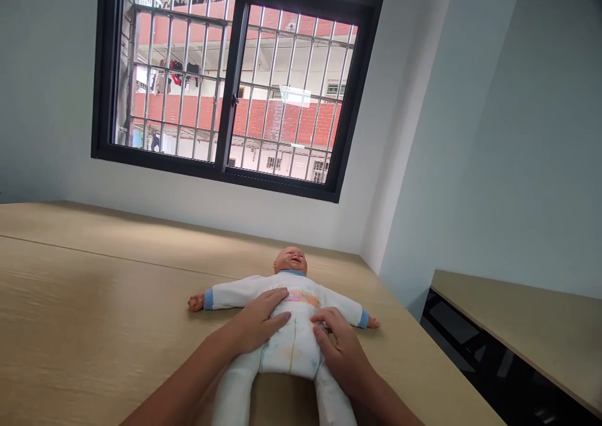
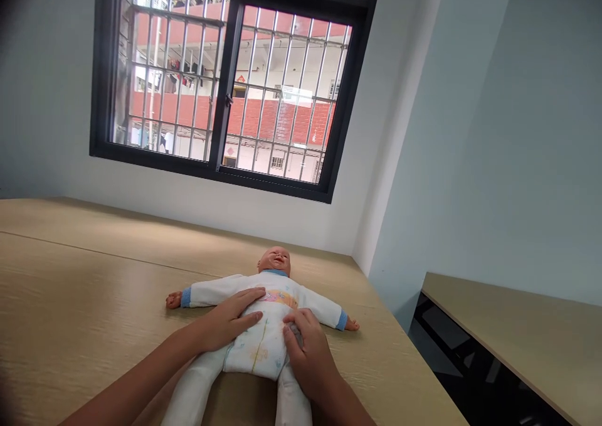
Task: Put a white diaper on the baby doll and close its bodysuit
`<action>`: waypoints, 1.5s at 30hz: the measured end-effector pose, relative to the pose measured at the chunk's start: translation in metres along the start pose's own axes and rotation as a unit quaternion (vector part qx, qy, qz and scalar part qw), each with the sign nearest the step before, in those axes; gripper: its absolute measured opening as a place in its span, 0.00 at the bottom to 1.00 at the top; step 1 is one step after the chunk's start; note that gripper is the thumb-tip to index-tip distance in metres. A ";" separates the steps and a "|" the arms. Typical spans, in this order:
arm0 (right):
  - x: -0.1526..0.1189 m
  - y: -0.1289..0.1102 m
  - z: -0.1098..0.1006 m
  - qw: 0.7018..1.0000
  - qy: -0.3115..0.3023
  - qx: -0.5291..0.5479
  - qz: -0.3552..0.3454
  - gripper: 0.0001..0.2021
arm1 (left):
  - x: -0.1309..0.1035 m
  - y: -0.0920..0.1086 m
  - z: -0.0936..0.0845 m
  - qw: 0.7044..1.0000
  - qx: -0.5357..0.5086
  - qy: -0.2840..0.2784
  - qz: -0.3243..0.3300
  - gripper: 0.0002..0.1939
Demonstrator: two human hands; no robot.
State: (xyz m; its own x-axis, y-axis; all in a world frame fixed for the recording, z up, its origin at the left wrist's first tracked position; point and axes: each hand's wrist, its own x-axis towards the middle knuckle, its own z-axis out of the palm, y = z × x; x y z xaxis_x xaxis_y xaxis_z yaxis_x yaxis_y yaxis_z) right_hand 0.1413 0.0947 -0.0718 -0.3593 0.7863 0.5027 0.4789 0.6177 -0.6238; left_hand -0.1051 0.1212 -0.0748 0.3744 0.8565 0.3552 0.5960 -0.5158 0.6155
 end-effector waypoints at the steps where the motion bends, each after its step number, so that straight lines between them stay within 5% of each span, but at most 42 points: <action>1: 0.000 0.000 0.000 1.000 -0.001 -0.001 0.000 0.10 | 0.000 0.000 0.000 1.000 0.001 0.000 -0.001 0.34; 18: 0.000 -0.002 -0.001 1.000 -0.003 0.001 0.000 0.09 | 0.001 0.008 -0.002 1.000 0.002 0.010 0.002 0.30; 28: 0.001 -0.001 -0.001 1.000 -0.003 -0.002 -0.007 0.10 | -0.003 0.017 -0.009 0.999 0.010 -0.034 -0.008 0.23; 45: 0.002 0.005 0.001 1.000 -0.008 -0.004 -0.011 0.10 | -0.006 0.035 -0.010 0.984 0.167 0.017 0.061 0.20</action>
State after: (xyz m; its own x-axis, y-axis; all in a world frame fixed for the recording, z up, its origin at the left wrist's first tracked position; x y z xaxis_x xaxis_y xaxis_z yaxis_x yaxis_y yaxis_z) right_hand 0.1426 0.0996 -0.0744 -0.3834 0.7721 0.5068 0.4765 0.6354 -0.6076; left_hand -0.0940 0.0979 -0.0484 0.4374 0.7846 0.4394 0.7499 -0.5879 0.3033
